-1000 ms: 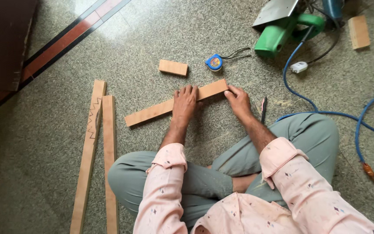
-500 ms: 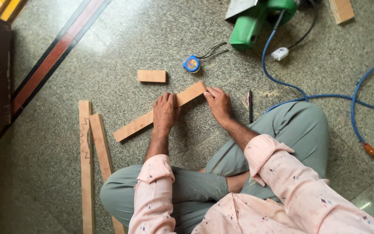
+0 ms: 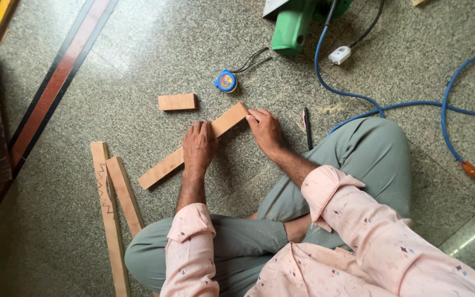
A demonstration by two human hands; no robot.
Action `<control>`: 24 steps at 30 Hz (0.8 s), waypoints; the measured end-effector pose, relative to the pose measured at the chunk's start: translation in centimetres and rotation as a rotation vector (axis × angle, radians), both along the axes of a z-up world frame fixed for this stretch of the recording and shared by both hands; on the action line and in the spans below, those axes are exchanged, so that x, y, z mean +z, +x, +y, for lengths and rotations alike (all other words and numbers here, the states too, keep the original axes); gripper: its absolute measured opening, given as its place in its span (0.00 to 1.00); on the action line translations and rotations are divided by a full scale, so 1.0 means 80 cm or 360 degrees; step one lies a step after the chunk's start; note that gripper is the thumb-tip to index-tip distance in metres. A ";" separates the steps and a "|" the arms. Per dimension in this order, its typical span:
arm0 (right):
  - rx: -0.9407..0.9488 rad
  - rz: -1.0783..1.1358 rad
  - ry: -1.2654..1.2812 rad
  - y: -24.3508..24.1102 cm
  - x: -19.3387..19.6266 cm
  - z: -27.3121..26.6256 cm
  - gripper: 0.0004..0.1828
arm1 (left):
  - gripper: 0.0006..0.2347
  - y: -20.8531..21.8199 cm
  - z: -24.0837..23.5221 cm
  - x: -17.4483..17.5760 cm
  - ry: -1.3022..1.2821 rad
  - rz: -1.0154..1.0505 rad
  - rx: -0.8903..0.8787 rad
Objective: The person sits on the floor and uses a circular saw to cut wooden planks. They measure and mark the wood with a tape measure and pen, then cut the pieces to size and arrange them into a frame shape.
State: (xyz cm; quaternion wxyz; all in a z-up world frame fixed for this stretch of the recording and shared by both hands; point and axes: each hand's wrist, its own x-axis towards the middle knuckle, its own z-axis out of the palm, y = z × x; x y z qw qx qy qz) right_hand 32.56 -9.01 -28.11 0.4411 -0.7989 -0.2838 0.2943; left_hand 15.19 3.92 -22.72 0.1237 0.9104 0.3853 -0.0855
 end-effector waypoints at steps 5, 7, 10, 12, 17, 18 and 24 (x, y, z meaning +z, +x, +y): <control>0.0024 0.0029 -0.0007 0.001 -0.002 0.001 0.17 | 0.22 -0.001 0.001 -0.002 0.0006 0.0025 -0.0016; 0.0010 0.0044 -0.0028 0.001 -0.008 0.001 0.17 | 0.23 0.000 0.000 -0.001 0.0035 -0.0004 -0.0036; -0.0020 0.0065 -0.0032 0.001 -0.023 0.003 0.15 | 0.25 0.002 -0.001 0.003 0.0056 -0.0010 -0.0059; -0.0036 0.0104 0.0004 0.003 -0.033 0.005 0.15 | 0.25 0.003 -0.002 0.006 0.0048 0.0013 -0.0056; -0.0190 0.0570 -0.0082 0.014 -0.050 0.007 0.16 | 0.25 0.007 -0.004 0.007 0.0019 0.0064 -0.0035; -0.0230 0.0694 -0.0106 0.015 -0.051 0.008 0.17 | 0.25 0.006 -0.003 0.008 0.0027 0.0065 -0.0040; 0.0017 0.0095 -0.0035 0.015 -0.045 0.005 0.13 | 0.25 0.005 -0.002 0.002 0.0040 0.0045 -0.0083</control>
